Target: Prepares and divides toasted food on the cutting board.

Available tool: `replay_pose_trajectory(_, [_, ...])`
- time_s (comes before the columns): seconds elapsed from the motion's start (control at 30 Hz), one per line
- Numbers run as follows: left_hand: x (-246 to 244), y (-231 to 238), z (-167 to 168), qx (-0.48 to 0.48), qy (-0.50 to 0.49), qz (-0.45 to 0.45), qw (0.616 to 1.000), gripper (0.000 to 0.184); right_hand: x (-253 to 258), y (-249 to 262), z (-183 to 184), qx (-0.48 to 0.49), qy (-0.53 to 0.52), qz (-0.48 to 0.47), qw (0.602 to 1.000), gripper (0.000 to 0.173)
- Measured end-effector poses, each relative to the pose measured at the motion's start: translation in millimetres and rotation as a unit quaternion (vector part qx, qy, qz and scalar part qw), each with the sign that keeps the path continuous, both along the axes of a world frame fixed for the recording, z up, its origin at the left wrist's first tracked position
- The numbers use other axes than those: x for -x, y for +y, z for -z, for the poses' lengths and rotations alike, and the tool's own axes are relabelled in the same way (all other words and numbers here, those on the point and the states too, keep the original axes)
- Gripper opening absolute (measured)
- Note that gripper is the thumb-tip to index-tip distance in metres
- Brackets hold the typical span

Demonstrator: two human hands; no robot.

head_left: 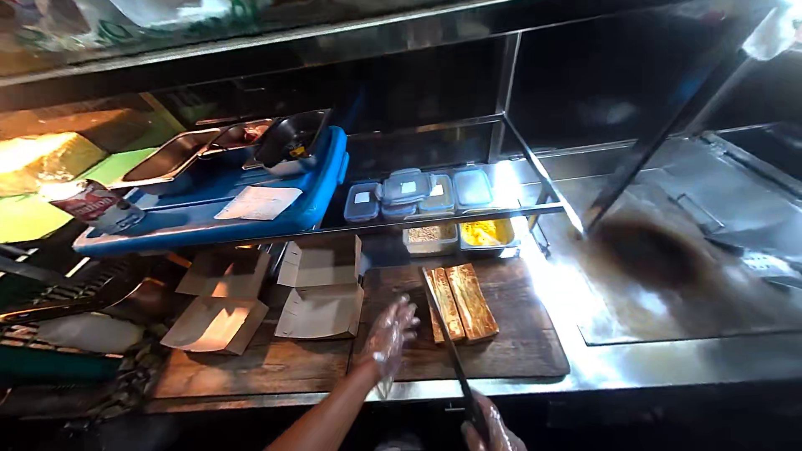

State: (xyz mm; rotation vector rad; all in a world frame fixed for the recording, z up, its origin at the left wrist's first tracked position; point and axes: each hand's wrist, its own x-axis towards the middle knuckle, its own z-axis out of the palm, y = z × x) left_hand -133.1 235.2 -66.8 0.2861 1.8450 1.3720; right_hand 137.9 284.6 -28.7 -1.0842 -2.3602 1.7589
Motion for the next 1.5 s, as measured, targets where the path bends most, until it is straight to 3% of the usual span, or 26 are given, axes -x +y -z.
replay_pose_trajectory(0.07, [47.0,25.3,18.6,0.128,0.166,0.117,0.971,0.046,14.8,8.5,-11.4,-0.124,-0.075,-0.005,0.99,0.063])
replay_pose_trajectory(0.1, [62.4,38.7,22.8,0.162,0.198,0.167,0.952,0.051,25.4,11.3,-17.5,-0.15,-0.132,-0.019,0.98,0.066])
replay_pose_trajectory(0.2, [91.6,80.0,36.3,0.132,0.195,0.277,0.932,0.073,69.2,21.7,-37.8,-0.157,-0.284,-0.077,0.943,0.069])
replay_pose_trajectory(0.33, [123.1,102.5,58.3,0.123,0.222,0.399,0.881,0.054,113.0,35.0,-69.5,-0.1,-0.381,-0.132,0.91,0.071])
replay_pose_trajectory(0.47, [145.9,95.3,75.7,0.071,0.206,0.418,0.882,0.049,129.8,36.1,-83.4,-0.095,-0.413,-0.141,0.895,0.067])
replay_pose_trajectory(0.6, [157.6,92.4,78.9,0.047,0.154,0.445,0.881,0.048,135.8,34.1,-57.4,-0.129,-0.405,-0.142,0.894,0.072])
replay_pose_trajectory(0.8, [163.8,103.2,63.2,0.087,0.164,0.502,0.845,0.041,178.1,53.1,-57.5,-0.111,-0.416,-0.148,0.89,0.063])
replay_pose_trajectory(0.97, [171.2,102.7,55.9,0.089,0.166,0.53,0.827,0.039,160.7,51.1,-80.6,-0.098,-0.406,-0.137,0.898,0.06])
replay_pose_trajectory(1.1, [174.8,100.3,65.9,0.102,0.189,0.553,0.805,0.048,193.6,54.4,-61.7,-0.083,-0.443,-0.126,0.884,0.063])
replay_pose_trajectory(1.3, [163.3,96.9,73.2,0.09,0.19,0.508,0.835,0.041,148.8,30.8,-76.2,-0.102,-0.41,-0.112,0.9,0.061])
replay_pose_trajectory(1.4, [155.5,93.4,65.8,0.083,0.138,0.497,0.853,0.034,170.5,37.5,-55.1,-0.096,-0.433,-0.122,0.888,0.06])
replay_pose_trajectory(1.5, [154.4,94.0,64.6,0.085,0.164,0.489,0.853,0.034,171.8,41.8,-55.3,-0.1,-0.442,-0.126,0.882,0.063])
